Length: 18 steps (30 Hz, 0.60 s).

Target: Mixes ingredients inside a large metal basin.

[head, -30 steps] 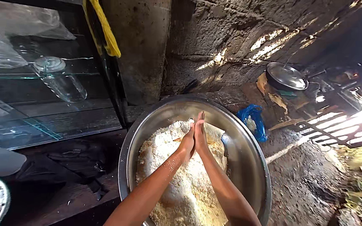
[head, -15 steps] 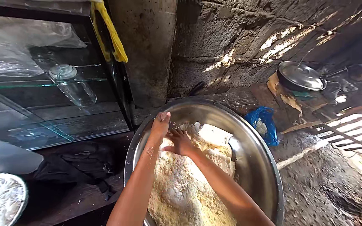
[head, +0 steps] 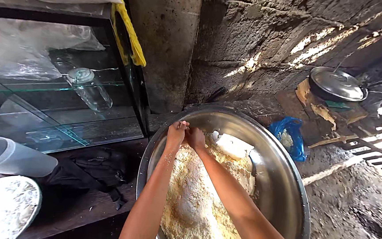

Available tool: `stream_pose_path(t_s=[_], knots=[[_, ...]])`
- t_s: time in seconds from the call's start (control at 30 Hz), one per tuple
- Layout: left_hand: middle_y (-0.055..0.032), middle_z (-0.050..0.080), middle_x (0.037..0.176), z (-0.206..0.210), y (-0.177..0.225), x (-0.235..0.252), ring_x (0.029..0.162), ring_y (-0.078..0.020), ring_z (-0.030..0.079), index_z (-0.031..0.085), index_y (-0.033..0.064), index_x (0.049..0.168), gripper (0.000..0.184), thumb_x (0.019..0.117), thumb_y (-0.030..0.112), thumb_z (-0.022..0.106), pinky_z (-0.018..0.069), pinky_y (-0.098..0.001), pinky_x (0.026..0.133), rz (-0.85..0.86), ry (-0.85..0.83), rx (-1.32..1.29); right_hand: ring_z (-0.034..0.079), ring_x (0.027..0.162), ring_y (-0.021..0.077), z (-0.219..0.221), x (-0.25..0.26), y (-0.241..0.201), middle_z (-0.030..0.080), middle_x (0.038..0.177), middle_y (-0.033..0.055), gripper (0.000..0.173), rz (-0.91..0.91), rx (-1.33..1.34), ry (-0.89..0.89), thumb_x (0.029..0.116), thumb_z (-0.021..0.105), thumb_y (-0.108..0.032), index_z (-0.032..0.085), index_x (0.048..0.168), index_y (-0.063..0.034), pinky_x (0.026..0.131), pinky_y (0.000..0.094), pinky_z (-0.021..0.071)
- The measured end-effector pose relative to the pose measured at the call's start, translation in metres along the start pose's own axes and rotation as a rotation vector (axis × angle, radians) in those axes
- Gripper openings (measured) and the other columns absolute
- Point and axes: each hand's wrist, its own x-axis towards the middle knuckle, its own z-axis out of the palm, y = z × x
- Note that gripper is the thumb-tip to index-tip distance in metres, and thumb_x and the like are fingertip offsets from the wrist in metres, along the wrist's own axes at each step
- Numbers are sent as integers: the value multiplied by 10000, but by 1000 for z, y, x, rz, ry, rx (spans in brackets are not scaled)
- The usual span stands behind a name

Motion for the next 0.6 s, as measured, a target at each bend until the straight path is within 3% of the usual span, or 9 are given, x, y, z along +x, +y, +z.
stream_pose_path(t_s=[0.13, 0.17, 0.2, 0.23, 0.3, 0.37, 0.43, 0.5, 0.6], knots=[[-49, 662, 904, 8, 5, -5, 740, -120, 579, 691, 47, 1095, 304, 1100, 258, 472, 493, -312, 717, 17, 39, -38, 660, 879, 268, -5, -20, 18, 682, 934, 151, 421, 20, 512, -14, 979, 663, -418, 675, 1080, -10, 824, 502, 539], [-65, 684, 962, 8, 6, -5, 743, -125, 600, 674, 38, 1105, 302, 1101, 261, 472, 510, -316, 710, 2, 27, -37, 666, 896, 224, -5, -33, 21, 686, 962, 124, 399, -78, 519, -26, 965, 676, -380, 657, 1136, -20, 838, 451, 551], [-89, 693, 1049, 6, 6, -4, 803, -147, 632, 656, 24, 1139, 308, 1104, 263, 464, 526, -335, 739, -26, 4, -29, 655, 1030, 231, -6, -49, 23, 688, 1088, 132, 467, -175, 422, -58, 927, 696, -364, 635, 1250, -33, 947, 455, 532], [-105, 687, 1106, 6, 5, -3, 863, -165, 648, 640, 12, 1168, 318, 1107, 265, 456, 534, -353, 781, -50, -24, -13, 580, 1217, 304, -7, -68, 26, 655, 1251, 177, 575, -263, 265, -95, 901, 726, -377, 608, 1356, -46, 1084, 531, 433], [-132, 668, 1157, 7, -4, 0, 950, -197, 642, 619, -4, 1212, 343, 1109, 276, 449, 519, -385, 849, -84, -98, 62, 442, 1377, 443, -2, -109, 30, 558, 1403, 227, 580, -370, -69, -150, 892, 731, -242, 579, 1448, -173, 1096, 667, 373], [-159, 661, 1209, 12, -9, 1, 1046, -236, 642, 616, -11, 1246, 371, 1109, 290, 447, 506, -416, 919, -94, -181, 173, 485, 1337, 425, 12, -140, 44, 598, 1358, 163, 498, -481, -129, -49, 816, 710, -30, 709, 1284, -198, 1017, 634, 457], [-192, 660, 1237, 16, -13, 3, 1139, -285, 641, 624, -15, 1263, 391, 1101, 304, 464, 493, -468, 1007, -73, -242, 314, 585, 1219, 339, 21, -152, 60, 672, 1236, 95, 398, -632, -35, 115, 814, 659, 59, 773, 1114, -177, 1006, 505, 512], [-223, 654, 1228, 17, -14, 1, 1170, -341, 622, 628, -6, 1275, 419, 1088, 340, 486, 462, -546, 1033, -49, -305, 515, 643, 1108, 275, 20, -154, 66, 703, 1156, 97, 335, -673, 132, 143, 849, 608, 83, 775, 1068, -107, 970, 425, 536], [-223, 652, 1246, 17, -12, -3, 1207, -365, 611, 629, 22, 1286, 432, 1085, 375, 480, 442, -594, 1050, -35, -354, 714, 709, 1006, 191, 11, -148, 68, 715, 1140, 135, 196, -589, 334, 125, 963, 610, -28, 747, 1102, -30, 911, 329, 594]])
